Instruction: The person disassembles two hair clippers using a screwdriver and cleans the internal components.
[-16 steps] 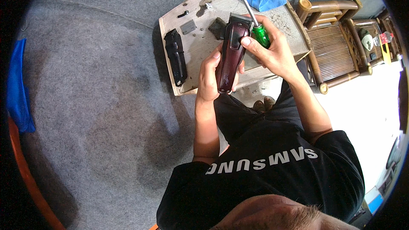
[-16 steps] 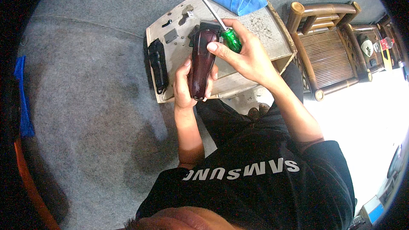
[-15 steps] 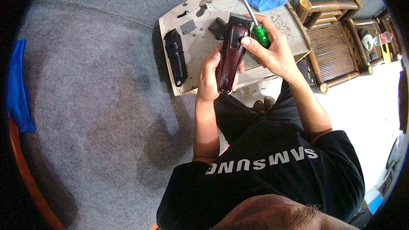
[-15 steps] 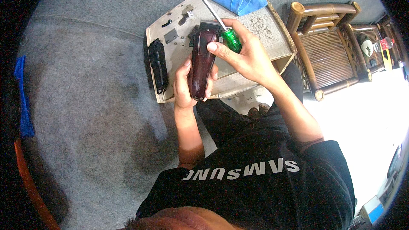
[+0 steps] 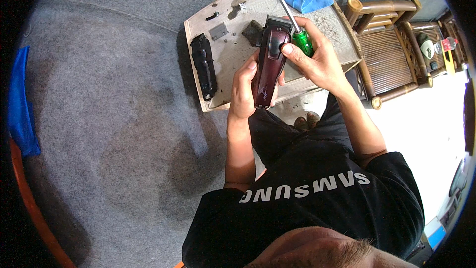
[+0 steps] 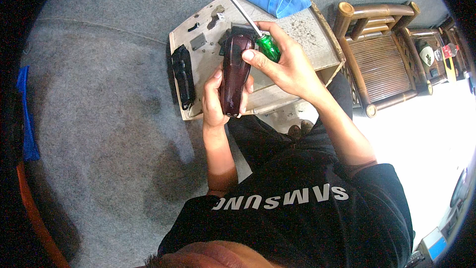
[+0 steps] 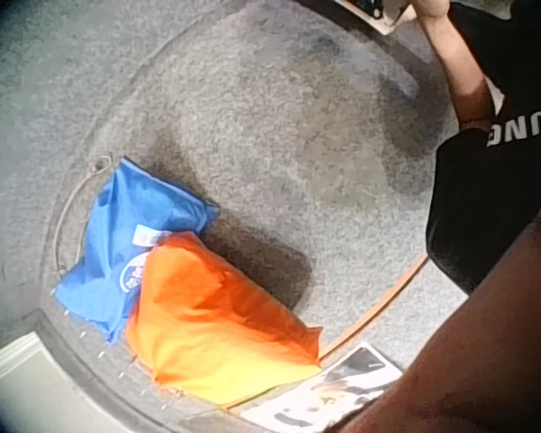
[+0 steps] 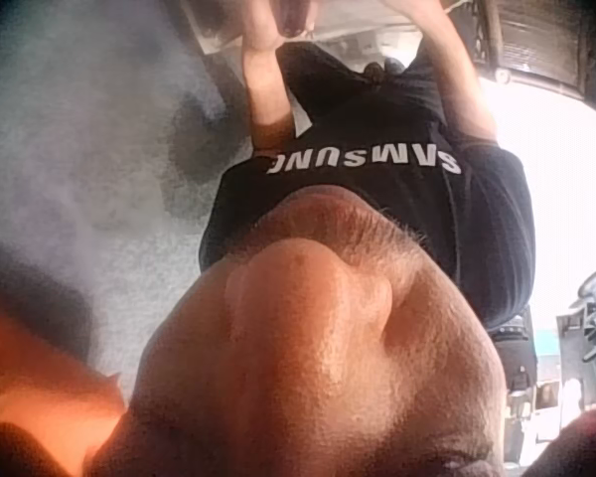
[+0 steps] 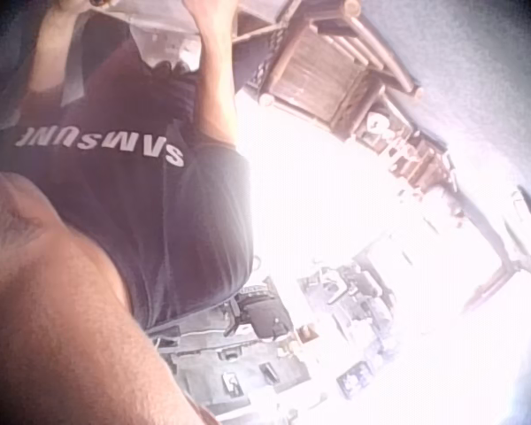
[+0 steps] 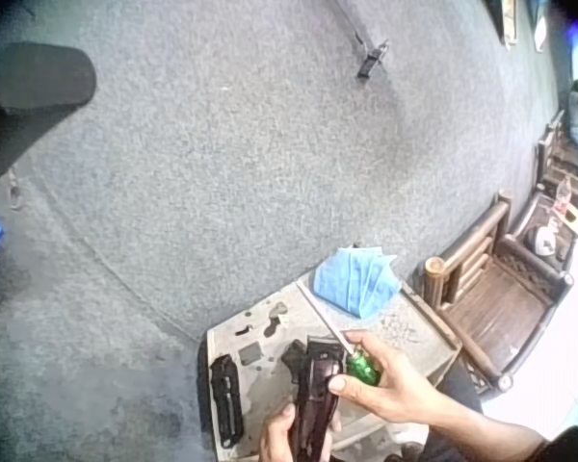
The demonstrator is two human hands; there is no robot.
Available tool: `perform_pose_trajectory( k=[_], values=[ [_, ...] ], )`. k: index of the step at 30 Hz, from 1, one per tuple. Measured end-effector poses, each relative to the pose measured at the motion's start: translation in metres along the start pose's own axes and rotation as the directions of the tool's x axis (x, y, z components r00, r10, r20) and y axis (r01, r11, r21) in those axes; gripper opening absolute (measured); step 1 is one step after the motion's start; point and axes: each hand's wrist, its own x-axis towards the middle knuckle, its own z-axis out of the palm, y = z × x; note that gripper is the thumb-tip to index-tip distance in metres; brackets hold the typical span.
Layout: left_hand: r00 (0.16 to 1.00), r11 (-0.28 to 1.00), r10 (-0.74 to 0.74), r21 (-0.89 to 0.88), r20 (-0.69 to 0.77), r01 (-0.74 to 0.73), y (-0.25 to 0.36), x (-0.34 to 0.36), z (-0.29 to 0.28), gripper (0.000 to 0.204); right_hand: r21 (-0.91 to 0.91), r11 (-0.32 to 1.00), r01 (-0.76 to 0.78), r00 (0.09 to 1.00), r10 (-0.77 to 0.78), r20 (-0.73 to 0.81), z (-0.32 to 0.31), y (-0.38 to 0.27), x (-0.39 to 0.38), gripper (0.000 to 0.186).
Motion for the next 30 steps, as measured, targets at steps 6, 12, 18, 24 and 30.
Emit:
perform_pose_trajectory(
  k=[6,12,18,24,30],
  values=[
    [1.000,1.000,0.010,0.004,0.013,-0.010,0.0005,0.0008,0.0004,0.057,-0.007,0.999,0.034,0.999,-0.034,-0.003,-0.0001,0.0021,0.0009,0.059],
    [1.000,1.000,0.006,0.004,0.012,-0.006,0.0008,0.0005,0.0004,0.057,0.026,1.000,0.000,1.000,0.000,0.010,-0.0002,-0.0009,-0.0001,0.059],
    [1.000,1.000,0.014,0.014,0.013,-0.014,-0.0008,0.0004,-0.0007,0.058,-0.010,1.000,0.023,1.000,-0.023,0.009,0.0000,0.0005,0.0001,0.059],
    [1.000,1.000,0.013,0.016,0.014,-0.013,-0.0017,0.0008,-0.0026,0.061,-0.019,0.999,0.044,0.999,-0.044,0.008,0.0001,0.0001,0.0002,0.059],
    [0.999,0.994,0.011,-0.107,0.052,-0.006,-0.0062,0.0014,-0.0063,0.068,-0.044,0.998,0.035,0.999,-0.035,0.013,-0.0008,0.0025,0.0006,0.061]
  ],
)
